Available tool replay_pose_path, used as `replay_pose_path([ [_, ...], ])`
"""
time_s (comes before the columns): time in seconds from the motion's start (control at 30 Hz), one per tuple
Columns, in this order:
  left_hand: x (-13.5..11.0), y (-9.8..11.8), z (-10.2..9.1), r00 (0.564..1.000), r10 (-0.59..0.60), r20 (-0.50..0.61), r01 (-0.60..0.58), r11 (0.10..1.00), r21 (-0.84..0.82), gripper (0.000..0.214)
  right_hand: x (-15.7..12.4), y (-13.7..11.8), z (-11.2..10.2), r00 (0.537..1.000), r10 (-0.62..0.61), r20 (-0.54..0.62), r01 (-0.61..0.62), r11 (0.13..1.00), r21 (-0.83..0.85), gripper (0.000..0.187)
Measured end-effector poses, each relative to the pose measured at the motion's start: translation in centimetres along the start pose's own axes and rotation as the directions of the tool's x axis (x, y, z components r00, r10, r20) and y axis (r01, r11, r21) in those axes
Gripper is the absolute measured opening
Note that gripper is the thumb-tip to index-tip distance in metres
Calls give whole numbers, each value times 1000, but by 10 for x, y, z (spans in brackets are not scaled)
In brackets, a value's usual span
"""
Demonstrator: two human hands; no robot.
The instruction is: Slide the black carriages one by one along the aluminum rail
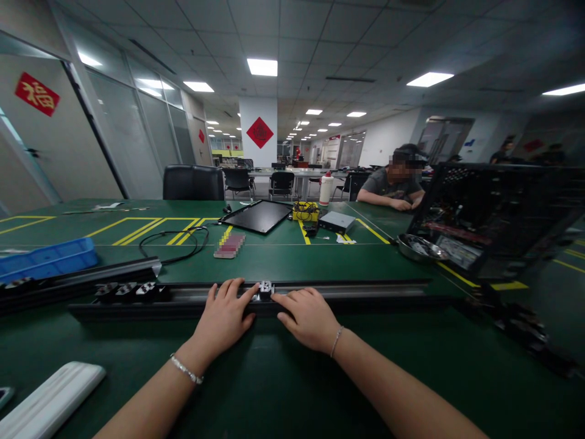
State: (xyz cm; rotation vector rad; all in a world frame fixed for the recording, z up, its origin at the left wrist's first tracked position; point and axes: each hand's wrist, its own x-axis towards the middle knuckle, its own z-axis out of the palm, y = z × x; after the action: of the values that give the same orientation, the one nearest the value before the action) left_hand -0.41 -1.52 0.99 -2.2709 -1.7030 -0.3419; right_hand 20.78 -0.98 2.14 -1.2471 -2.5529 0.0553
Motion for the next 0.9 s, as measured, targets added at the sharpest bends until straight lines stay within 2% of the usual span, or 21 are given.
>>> replay_pose_path([
  [0.4,-1,-5,10,997,57,-52,-58,998,-34,56,-2,2,9,999,-5,-33,1,994,-114,44],
  [0.7,-2,-6,11,995,60,-76,-65,996,-59,54,-1,1,4,1000,-3,-1,3,993,-115,41],
  [0.9,-1,-5,5,998,46,-42,-49,997,-67,53,-1,2,2,1000,-6,4,6,995,-104,40],
])
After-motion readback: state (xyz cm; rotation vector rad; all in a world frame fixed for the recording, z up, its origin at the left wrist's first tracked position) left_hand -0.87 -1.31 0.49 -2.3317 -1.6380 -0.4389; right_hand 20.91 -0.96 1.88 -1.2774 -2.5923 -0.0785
